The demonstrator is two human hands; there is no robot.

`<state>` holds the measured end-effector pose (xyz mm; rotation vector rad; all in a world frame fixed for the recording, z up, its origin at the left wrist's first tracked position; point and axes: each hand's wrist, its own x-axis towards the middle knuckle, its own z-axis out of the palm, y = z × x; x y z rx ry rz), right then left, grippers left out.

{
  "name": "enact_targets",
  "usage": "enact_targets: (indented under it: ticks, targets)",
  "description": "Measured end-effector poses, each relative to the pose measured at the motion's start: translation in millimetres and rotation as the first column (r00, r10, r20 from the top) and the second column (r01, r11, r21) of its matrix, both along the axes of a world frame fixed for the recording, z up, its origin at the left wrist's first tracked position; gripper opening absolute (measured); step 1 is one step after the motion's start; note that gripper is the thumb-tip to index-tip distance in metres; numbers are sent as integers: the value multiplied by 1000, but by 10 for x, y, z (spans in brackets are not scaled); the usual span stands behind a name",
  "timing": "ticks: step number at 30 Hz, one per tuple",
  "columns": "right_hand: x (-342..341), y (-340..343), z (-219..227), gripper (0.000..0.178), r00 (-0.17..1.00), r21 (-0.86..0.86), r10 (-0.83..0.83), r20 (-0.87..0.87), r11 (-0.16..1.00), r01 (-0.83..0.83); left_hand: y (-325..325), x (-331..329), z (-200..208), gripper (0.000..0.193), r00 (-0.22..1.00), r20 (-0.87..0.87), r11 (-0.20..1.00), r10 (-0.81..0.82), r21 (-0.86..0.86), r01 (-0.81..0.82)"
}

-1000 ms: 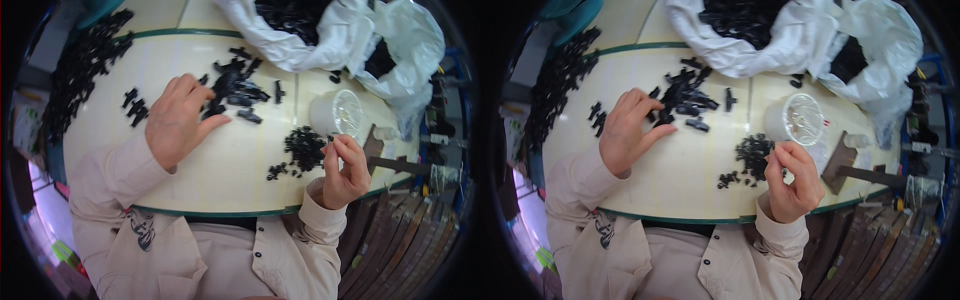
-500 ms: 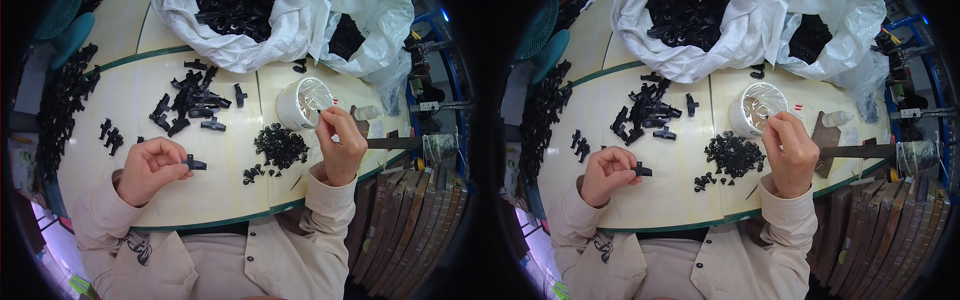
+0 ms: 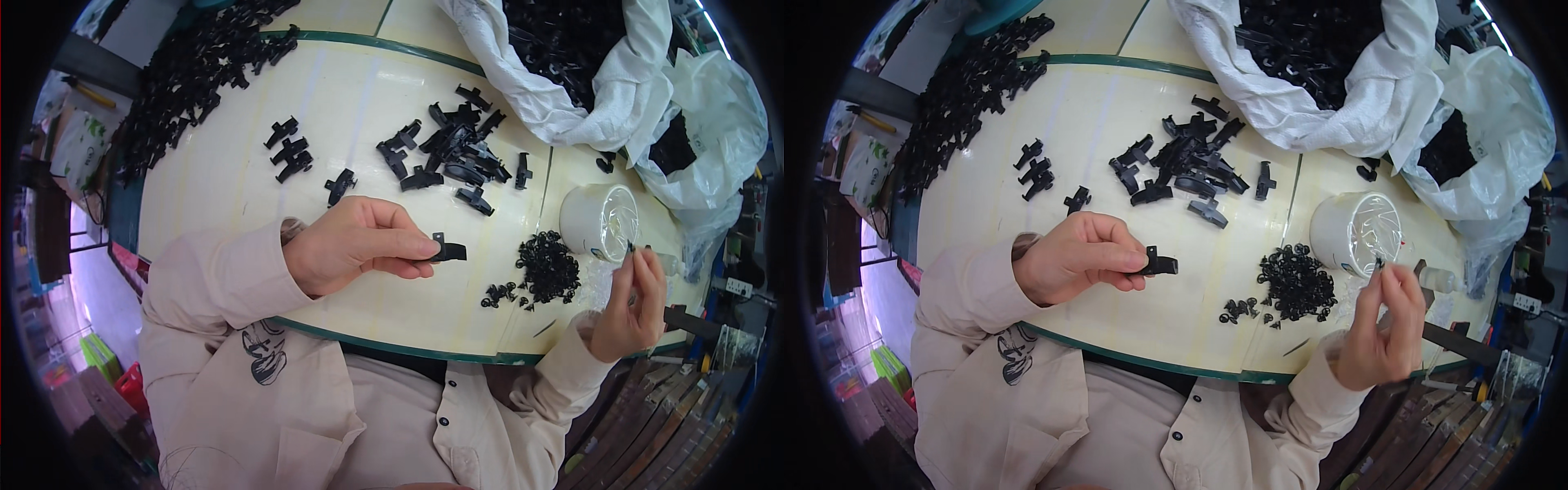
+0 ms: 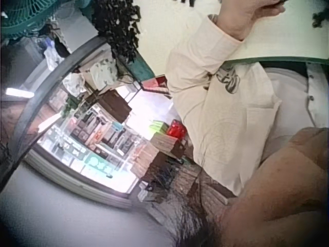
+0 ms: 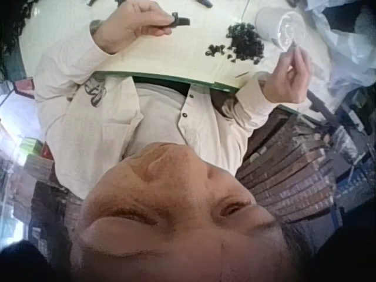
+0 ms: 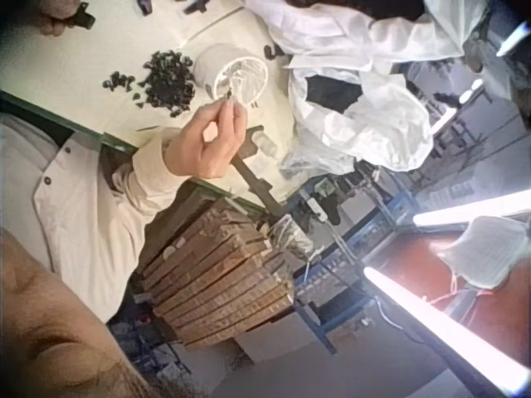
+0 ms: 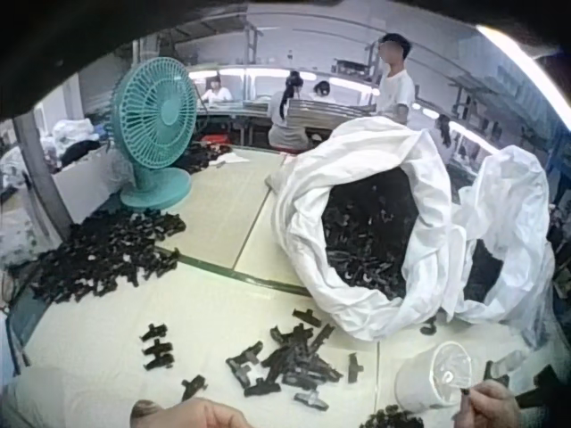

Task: Assembling small black plastic parts by hand at a workbench.

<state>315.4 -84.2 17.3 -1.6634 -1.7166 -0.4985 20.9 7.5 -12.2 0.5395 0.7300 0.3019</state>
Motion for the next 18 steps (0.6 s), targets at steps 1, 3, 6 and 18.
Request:
enact_targets:
  ticks: [1,3,6,18]
  targets:
    - [-146,-64,-21,17,922,78,113,-370,993,-90,-13,8,-2,23,1000,-4,1000,5,1,-5]
    - [-504,-124,-82,21,617,179,297,-729,952,-247,-49,22,-7,31,987,132,993,94,-81,-84]
    - [-903,-128,-132,21,297,165,392,-871,802,-574,-112,48,-121,33,972,200,983,120,-163,-88]
    - [-1070,-5,-254,19,-63,162,157,-986,762,-627,-100,30,25,30,989,52,990,-138,41,136]
